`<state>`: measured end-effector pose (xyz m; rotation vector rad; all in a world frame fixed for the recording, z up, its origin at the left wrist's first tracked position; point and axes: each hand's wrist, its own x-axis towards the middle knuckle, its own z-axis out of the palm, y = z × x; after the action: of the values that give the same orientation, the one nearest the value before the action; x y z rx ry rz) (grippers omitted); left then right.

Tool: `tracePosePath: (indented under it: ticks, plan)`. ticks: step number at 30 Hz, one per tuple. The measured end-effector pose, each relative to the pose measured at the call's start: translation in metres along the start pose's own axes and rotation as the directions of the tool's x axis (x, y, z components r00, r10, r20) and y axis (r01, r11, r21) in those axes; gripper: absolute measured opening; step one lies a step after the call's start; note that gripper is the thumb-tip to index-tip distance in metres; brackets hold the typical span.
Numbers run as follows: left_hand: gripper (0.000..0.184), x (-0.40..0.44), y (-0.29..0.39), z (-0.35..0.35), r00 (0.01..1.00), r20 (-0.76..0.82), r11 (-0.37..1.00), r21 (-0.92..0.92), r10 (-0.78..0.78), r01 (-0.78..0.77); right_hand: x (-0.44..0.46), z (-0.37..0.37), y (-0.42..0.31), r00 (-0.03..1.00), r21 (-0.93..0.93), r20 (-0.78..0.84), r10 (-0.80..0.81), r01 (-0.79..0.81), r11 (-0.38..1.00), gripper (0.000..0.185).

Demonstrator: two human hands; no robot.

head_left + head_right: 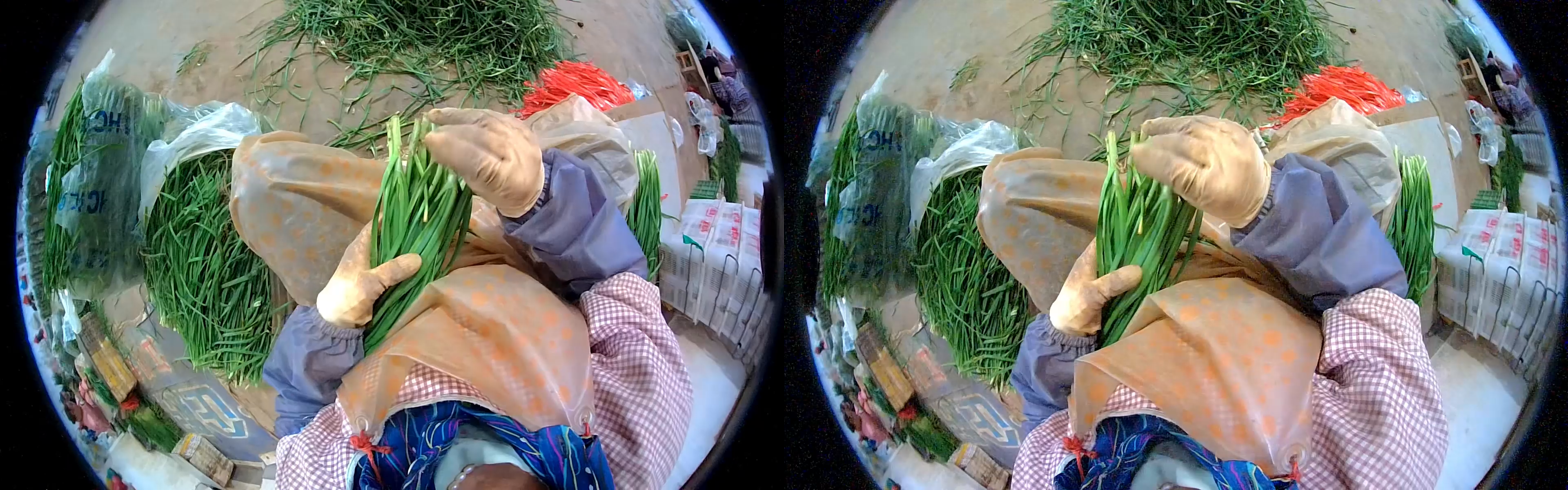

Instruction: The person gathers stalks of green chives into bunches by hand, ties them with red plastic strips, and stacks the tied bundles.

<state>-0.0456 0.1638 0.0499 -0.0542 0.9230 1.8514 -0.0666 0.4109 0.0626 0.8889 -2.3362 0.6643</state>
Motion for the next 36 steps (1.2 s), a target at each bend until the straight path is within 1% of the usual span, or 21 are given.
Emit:
tracePosePath:
  ticks: [2,3,5,7,9,10,13,16,17,18,19,20,21,24,25,26,28,29,31,33,36]
  plan:
    - [0.063,0.001,0.002,0.001,1.000,-0.024,1.000,0.023,-0.004,0.005,-0.014,0.021,0.006,0.804,0.526,-0.257,0.536,-0.348,0.776,0.018]
    - [0.063,0.000,0.002,0.002,0.999,-0.035,1.000,0.029,0.001,0.000,0.003,0.003,0.005,0.658,0.628,-0.277,0.700,-0.428,0.650,0.018]
    - [0.064,-0.002,0.001,0.001,0.999,-0.050,1.000,0.030,0.005,-0.003,0.019,-0.020,0.010,0.520,0.620,-0.283,0.806,-0.541,0.568,0.020]
    - [0.064,-0.002,0.000,-0.002,0.999,-0.054,1.000,0.021,0.005,-0.004,0.015,-0.030,0.032,0.605,0.374,-0.299,0.738,-0.637,0.674,0.026]
    - [0.063,-0.001,0.002,-0.001,0.999,-0.049,1.000,0.020,0.001,0.000,0.020,-0.029,0.011,0.925,0.122,-0.031,0.378,-0.372,0.920,0.035]
    - [0.063,0.001,0.002,-0.001,0.999,-0.044,1.000,0.018,-0.002,0.003,0.021,-0.028,-0.003,0.974,0.038,0.147,0.170,-0.177,0.983,0.040]
    - [0.063,0.002,0.002,0.008,0.998,-0.055,0.997,-0.065,0.030,-0.033,0.013,-0.013,-0.025,0.927,0.056,0.356,-0.119,0.106,0.993,0.045]
    - [0.063,0.002,0.002,0.009,0.998,-0.041,0.996,-0.075,0.052,-0.055,-0.001,0.003,-0.023,0.966,0.054,0.238,-0.098,0.087,0.995,0.037]
    - [0.063,0.003,0.003,0.008,0.999,-0.032,0.999,-0.033,0.035,-0.036,0.006,-0.003,-0.018,0.982,0.209,0.183,-0.037,-0.002,0.978,0.028]
    - [0.063,0.002,0.002,0.006,0.998,-0.046,0.999,-0.002,0.034,-0.034,-0.003,0.011,-0.023,0.954,0.475,-0.031,0.299,-0.249,0.844,0.020]
    - [0.063,0.002,0.001,0.003,0.998,-0.059,0.999,0.027,0.032,-0.030,-0.001,0.004,-0.021,0.778,0.742,-0.016,0.628,-0.412,0.529,0.018]
    - [0.063,0.001,0.000,0.002,0.997,-0.070,0.998,0.055,0.029,-0.025,0.019,-0.013,-0.016,0.645,0.850,-0.060,0.762,-0.368,0.378,0.018]
    - [0.063,0.001,0.000,0.003,0.996,-0.086,1.000,0.021,0.014,-0.012,0.024,-0.028,0.002,0.562,0.853,-0.129,0.817,-0.357,0.380,0.018]
    - [0.063,0.000,0.001,0.005,0.994,-0.106,1.000,0.023,0.007,-0.004,0.021,-0.044,0.040,0.459,0.737,-0.345,0.819,-0.408,0.539,0.019]
    - [0.063,0.002,0.001,0.004,0.994,-0.104,0.999,0.028,0.020,-0.018,0.020,-0.047,0.039,0.653,0.487,-0.289,0.700,-0.529,0.695,0.024]
    - [0.063,0.003,-0.001,0.003,0.994,-0.105,0.999,0.031,0.030,-0.027,0.024,-0.041,0.023,0.767,0.426,-0.140,0.626,-0.524,0.738,0.027]
    - [0.064,0.004,-0.004,0.003,0.994,-0.105,0.999,0.038,0.030,-0.027,0.030,-0.023,0.009,0.933,0.250,0.158,0.323,-0.354,0.901,0.030]
    - [0.064,0.005,-0.004,0.004,0.994,-0.107,0.999,0.043,0.030,-0.026,0.032,-0.015,0.005,0.942,0.069,0.184,0.281,-0.297,0.952,0.029]
    - [0.064,0.004,-0.005,0.004,0.993,-0.112,0.998,0.056,0.037,-0.031,0.030,-0.002,0.005,0.906,0.011,0.294,0.304,-0.321,0.947,0.028]
    - [0.064,0.005,-0.006,0.003,0.992,-0.109,0.996,0.076,0.056,-0.047,0.029,0.007,0.021,0.808,0.221,0.456,0.374,-0.510,0.831,0.026]
    - [0.064,0.005,-0.004,0.001,0.994,-0.092,0.996,0.069,0.061,-0.055,0.033,0.005,0.030,0.790,0.407,0.502,0.353,-0.576,0.709,0.021]
